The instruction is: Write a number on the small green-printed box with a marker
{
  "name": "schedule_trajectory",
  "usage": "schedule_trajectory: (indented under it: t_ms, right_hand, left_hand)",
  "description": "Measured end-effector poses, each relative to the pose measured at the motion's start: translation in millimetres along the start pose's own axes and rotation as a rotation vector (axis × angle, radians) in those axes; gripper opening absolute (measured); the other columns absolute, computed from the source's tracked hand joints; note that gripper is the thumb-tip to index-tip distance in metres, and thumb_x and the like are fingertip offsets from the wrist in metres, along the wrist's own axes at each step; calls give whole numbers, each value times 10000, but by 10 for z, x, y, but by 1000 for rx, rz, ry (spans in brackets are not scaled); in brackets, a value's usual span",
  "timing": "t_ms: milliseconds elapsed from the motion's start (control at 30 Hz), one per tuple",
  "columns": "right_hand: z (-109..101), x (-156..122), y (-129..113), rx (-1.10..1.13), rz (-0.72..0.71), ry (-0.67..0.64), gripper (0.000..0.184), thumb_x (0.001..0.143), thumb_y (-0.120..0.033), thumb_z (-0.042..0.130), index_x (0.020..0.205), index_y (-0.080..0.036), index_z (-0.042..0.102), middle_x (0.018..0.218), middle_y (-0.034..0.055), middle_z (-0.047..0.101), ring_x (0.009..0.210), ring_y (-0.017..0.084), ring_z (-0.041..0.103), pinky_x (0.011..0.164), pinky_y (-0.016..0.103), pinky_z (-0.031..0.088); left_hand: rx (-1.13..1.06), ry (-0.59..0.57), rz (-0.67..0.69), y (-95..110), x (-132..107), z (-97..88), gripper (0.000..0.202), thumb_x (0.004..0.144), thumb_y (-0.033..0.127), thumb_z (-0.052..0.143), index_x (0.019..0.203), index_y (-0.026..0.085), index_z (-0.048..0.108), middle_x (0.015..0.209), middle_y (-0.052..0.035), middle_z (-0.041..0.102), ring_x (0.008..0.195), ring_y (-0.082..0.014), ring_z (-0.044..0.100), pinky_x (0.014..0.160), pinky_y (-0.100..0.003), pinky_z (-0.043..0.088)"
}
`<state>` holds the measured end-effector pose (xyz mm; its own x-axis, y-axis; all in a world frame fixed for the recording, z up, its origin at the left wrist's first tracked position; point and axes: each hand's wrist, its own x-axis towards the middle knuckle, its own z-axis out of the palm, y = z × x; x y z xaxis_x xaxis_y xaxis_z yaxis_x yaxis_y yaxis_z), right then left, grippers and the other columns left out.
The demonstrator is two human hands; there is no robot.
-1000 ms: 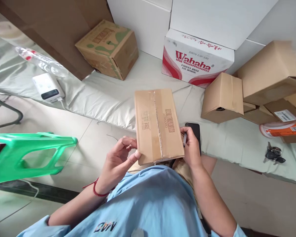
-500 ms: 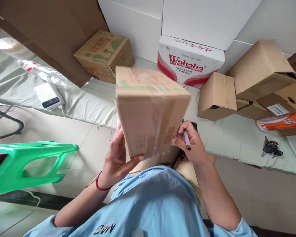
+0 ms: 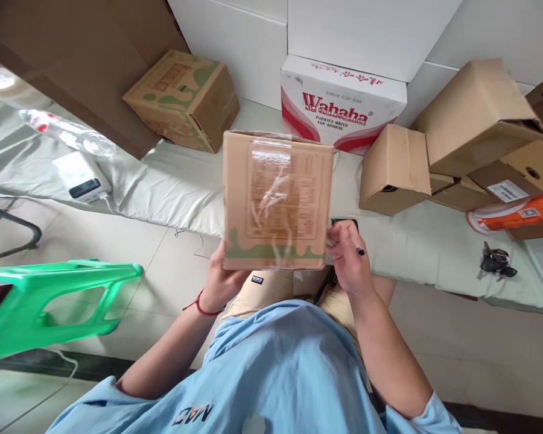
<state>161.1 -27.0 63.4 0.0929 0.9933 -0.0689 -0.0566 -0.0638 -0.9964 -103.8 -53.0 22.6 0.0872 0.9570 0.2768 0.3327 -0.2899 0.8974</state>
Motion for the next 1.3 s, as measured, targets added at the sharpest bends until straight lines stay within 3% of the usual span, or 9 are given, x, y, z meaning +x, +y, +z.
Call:
schedule_trajectory:
  t_ms: [167, 333, 500, 567, 700, 833, 900, 1067, 1300]
  right_hand:
    - [-204, 69, -12, 128, -6, 47, 618, 921, -870, 541, 1073, -303, 736, 1200, 98, 798, 1228, 332, 754, 911, 492, 669]
    - [-349, 81, -31, 145, 21, 161, 501, 943, -726, 655, 1177, -303, 786, 1267, 81, 809, 1298, 332, 744, 1006, 534, 665]
    - [-385, 121, -68, 180, 42, 244, 462, 967, -671, 667, 1139, -262, 793, 1290, 121, 807, 1268, 345, 758, 1010, 539, 672]
    - [-406, 154, -45, 169, 3, 313, 403, 945, -637, 732, 1084, -263, 785, 1240, 107, 816, 1215, 335, 775, 1006, 542, 675]
    - [-441, 246, 26, 162, -67, 421, 346, 901, -611, 819, 925, -276, 731, 1076, 63, 820, 1158, 314, 780, 1008, 532, 663]
    - [-465, 372, 37, 181, -75, 376, 340, 900, -600, 826, 959, -276, 743, 1132, 71, 813, 1137, 299, 772, 1000, 520, 653]
    - [-489, 431, 20, 186, -80, 349, 316, 893, -575, 843, 971, -284, 746, 1126, 56, 810, 1097, 271, 772, 957, 473, 660]
    - [-547, 523, -19, 185, -66, 242, 339, 853, -551, 898, 865, -262, 721, 871, -24, 757, 855, 162, 734, 745, 278, 608]
    - [-405, 613, 48, 91, 49, 82, 446, 699, -532, 994, 1022, -287, 809, 975, 15, 829, 910, 235, 775, 752, 350, 635]
  left_hand:
    - [73, -55, 352, 239, -7, 123, 786, 1011, 134, 580, 1743, 310, 355, 1753, -123, 456, 1673, -311, 362, 1358, -556, 370]
    - [212, -145, 422, 394, -42, 303, 883, 1004, 111, 546, 1785, 312, 186, 1735, -125, 477, 1709, -290, 264, 1390, -593, 264]
    - [217, -191, 493, 454, -56, 420, 798, 1015, 117, 558, 1749, 273, 287, 1715, -128, 510, 1710, -265, 272, 1419, -548, 166]
    - [153, -105, 410, 447, -56, 420, 678, 1033, 165, 604, 1679, 252, 418, 1730, -165, 473, 1676, -284, 360, 1382, -527, 295]
    - [-68, 177, -9, 244, 18, 315, 377, 1062, 336, 652, 1426, 239, 650, 1589, -162, 584, 1503, -298, 561, 1215, -468, 509]
    - [-319, 383, -476, -142, 240, 178, 445, 996, 497, 713, 1345, 221, 693, 1488, -139, 656, 1471, -314, 570, 1254, -480, 442]
    - [-498, 356, -629, -264, 361, 147, 544, 933, 559, 766, 1341, 204, 706, 1458, -150, 694, 1458, -340, 590, 1255, -507, 434]
    - [-750, 140, -449, -250, 490, 176, 599, 834, 522, 904, 1307, 178, 775, 1328, -142, 792, 1333, -342, 697, 1172, -471, 527]
    - [-619, 438, -155, -299, 271, 1, 533, 838, 297, 944, 1342, 292, 773, 1422, -78, 767, 1353, -251, 700, 1121, -354, 577]
